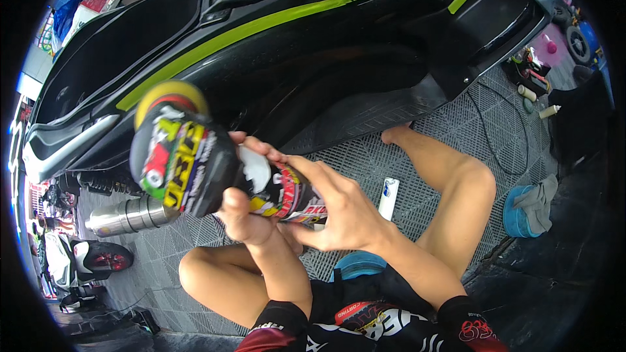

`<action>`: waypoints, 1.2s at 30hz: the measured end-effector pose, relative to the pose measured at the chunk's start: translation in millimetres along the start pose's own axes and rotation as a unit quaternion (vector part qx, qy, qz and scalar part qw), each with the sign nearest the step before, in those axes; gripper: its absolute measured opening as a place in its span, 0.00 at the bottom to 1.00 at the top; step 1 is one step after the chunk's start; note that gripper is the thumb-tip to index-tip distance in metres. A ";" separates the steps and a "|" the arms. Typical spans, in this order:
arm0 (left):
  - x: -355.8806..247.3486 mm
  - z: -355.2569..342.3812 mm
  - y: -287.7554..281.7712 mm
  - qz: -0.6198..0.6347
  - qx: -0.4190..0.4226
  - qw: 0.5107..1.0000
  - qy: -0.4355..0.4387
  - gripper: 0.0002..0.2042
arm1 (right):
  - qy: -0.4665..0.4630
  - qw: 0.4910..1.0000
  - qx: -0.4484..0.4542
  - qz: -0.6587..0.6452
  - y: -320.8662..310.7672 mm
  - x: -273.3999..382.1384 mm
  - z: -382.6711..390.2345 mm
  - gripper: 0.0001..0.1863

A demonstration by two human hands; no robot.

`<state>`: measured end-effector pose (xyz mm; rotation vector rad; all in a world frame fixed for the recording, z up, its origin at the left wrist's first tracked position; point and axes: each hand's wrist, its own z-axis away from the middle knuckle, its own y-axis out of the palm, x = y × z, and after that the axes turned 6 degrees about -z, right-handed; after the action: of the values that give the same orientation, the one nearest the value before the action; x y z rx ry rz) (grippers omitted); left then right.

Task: The person uses a rotary polisher with a yellow pad to buff the black side fairing of a motorcycle. They move the tool across the surface and then wipe the area with a grey cloth.

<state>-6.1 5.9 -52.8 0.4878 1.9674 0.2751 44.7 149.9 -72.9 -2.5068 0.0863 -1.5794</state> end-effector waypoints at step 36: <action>117.5 -43.8 101.3 -0.171 0.240 0.930 -0.218 0.22 | 0.120 0.942 -0.278 -0.145 -46.4 -83.1 36.9 0.31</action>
<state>-67.8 150.5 -88.4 0.4564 1.6289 -0.5115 39.6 211.7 -153.9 -2.8134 0.2337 -2.2481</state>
